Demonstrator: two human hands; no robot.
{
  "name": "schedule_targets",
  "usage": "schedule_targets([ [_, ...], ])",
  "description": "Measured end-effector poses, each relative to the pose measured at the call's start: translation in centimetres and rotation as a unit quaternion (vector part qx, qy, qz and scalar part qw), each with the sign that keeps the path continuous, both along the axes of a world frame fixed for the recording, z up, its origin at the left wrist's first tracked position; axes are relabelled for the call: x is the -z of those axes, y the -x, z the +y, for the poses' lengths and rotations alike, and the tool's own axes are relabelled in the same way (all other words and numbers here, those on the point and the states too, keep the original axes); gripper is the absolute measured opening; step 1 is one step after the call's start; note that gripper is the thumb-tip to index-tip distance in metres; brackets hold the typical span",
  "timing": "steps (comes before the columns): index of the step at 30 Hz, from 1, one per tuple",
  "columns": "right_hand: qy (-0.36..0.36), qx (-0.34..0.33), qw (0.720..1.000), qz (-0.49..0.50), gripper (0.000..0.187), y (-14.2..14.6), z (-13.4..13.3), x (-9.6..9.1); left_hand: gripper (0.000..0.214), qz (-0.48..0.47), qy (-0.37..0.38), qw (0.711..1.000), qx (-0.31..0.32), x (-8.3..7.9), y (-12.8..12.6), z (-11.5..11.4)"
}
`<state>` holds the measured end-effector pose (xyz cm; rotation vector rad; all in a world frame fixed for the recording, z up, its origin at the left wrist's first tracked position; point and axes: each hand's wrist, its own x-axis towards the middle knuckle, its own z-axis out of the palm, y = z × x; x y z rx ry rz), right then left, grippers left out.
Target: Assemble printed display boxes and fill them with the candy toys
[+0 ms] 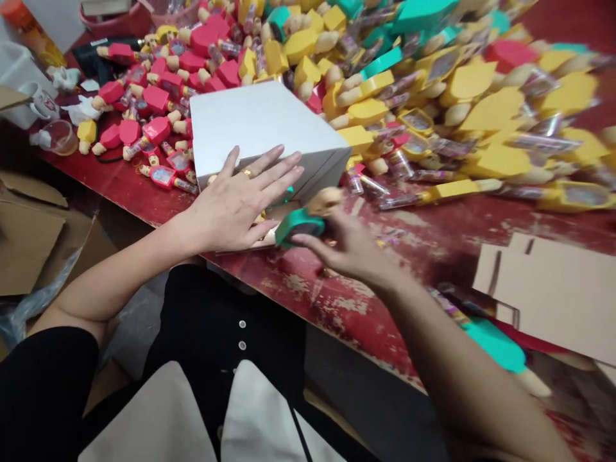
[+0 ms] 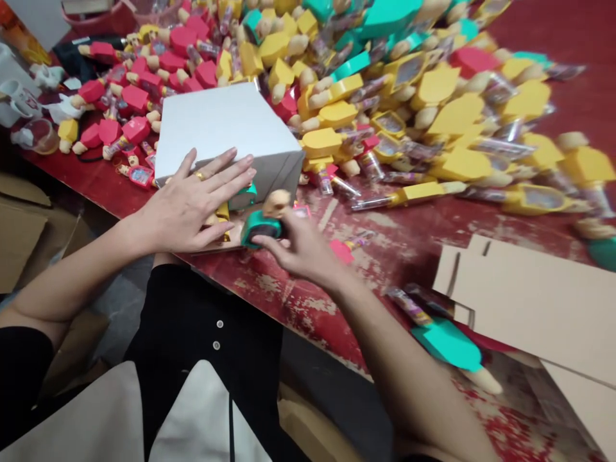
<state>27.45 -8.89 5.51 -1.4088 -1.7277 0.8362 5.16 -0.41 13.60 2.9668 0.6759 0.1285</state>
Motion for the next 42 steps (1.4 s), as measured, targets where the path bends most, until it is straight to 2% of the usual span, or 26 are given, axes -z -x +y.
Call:
schedule_targets([
  [3, -0.098, 0.08, 0.991, 0.033, 0.033, -0.7, 0.2, 0.4, 0.072, 0.005, 0.004, 1.0, -0.004, -0.4, -0.1, -0.1],
  [5, -0.133, 0.086, 0.987, 0.021, 0.034, -1.3, 1.2, 1.0, 0.074, 0.014, 0.008, 1.0, -0.01, -0.7, -0.2, -0.2],
  [8, -0.105, 0.042, 0.991, -0.074, 0.028, -1.8, 3.0, 2.1, 0.077, 0.029, 0.009, 0.999, -0.011, -1.0, -0.3, -0.4],
  [11, -0.073, 0.019, 0.981, -0.179, 0.028, -0.8, 3.3, 2.6, 0.079, 0.033, 0.002, 0.999, -0.012, -1.1, -0.4, -0.6],
  [14, -0.111, 0.012, 0.969, -0.221, 0.037, 0.5, 1.9, 1.2, 0.075, 0.03, -0.02, 0.999, -0.013, -1.2, -0.4, -0.8],
  [16, -0.174, 0.021, 0.963, -0.207, 0.041, -0.1, 1.6, -0.5, 0.07, 0.031, -0.037, 0.999, -0.012, -1.1, -0.3, -0.9],
  [17, -0.216, 0.053, 0.956, -0.191, 0.04, -1.1, 2.1, -1.5, 0.067, 0.031, -0.045, 0.998, -0.011, -1.1, -0.3, -0.9],
  [18, -0.255, 0.109, 0.944, -0.176, 0.037, -2.6, 3.4, -2.3, 0.063, 0.033, -0.051, 0.998, -0.01, -1.1, -0.3, -0.9],
  [20, -0.304, 0.262, 0.902, -0.159, 0.027, -6.5, 8.4, -3.5, 0.056, 0.037, -0.059, 0.997, -0.011, -1.2, -0.3, -0.9],
  [21, -0.27, 0.31, 0.893, -0.184, 0.025, -8.7, 11.8, -3.7, 0.052, 0.041, -0.062, 0.997, -0.013, -1.2, -0.3, -0.9],
  [22, -0.203, 0.327, 0.895, -0.224, 0.023, -10.6, 15.6, -3.8, 0.049, 0.046, -0.065, 0.997, -0.017, -1.3, -0.4, -0.9],
  [24, -0.058, 0.277, 0.915, -0.289, 0.022, -13.7, 22.7, -3.3, 0.047, 0.055, -0.071, 0.996, -0.024, -1.6, -0.4, -1.1],
  [25, -0.026, 0.265, 0.917, -0.296, 0.021, -14.7, 25.6, -2.9, 0.048, 0.06, -0.073, 0.995, -0.025, -1.7, -0.4, -1.1],
  [26, -0.003, 0.255, 0.919, -0.301, 0.022, -15.4, 27.6, -2.5, 0.049, 0.066, -0.075, 0.995, -0.026, -1.9, -0.4, -1.2],
  [28, 0.001, 0.267, 0.916, -0.298, 0.021, -16.2, 29.4, -1.7, 0.052, 0.077, -0.077, 0.994, -0.025, -2.1, -0.3, -1.3],
  [31, -0.018, 0.287, 0.91, -0.298, 0.015, -17.7, 27.6, -1.1, 0.055, 0.081, -0.076, 0.994, -0.021, -2.3, -0.3, -1.3],
  [34, -0.05, 0.331, 0.901, -0.276, 0.016, -19.7, 23.0, -0.9, 0.055, 0.069, -0.065, 0.995, -0.018, -2.2, -0.2, -1.2],
  [35, -0.071, 0.355, 0.905, -0.225, 0.018, -20.2, 21.0, -0.9, 0.056, 0.064, -0.059, 0.996, -0.019, -2.2, -0.1, -1.1],
  [37, -0.129, 0.372, 0.918, -0.043, 0.026, -20.2, 15.9, -0.7, 0.057, 0.055, -0.046, 0.997, -0.021, -2.0, -0.2, -0.9],
  [39, -0.177, 0.328, 0.915, 0.152, 0.046, -18.2, 9.9, -0.5, 0.057, 0.043, -0.034, 0.998, -0.019, -1.8, -0.3, -0.7],
  [41, -0.19, 0.283, 0.911, 0.231, 0.058, -14.4, 3.7, -0.5, 0.058, 0.027, -0.026, 0.999, -0.012, -1.3, -0.4, -0.5],
  [42, -0.189, 0.281, 0.912, 0.231, 0.054, -12.1, 0.9, -0.6, 0.059, 0.022, -0.023, 0.999, -0.009, -1.1, -0.5, -0.4],
])
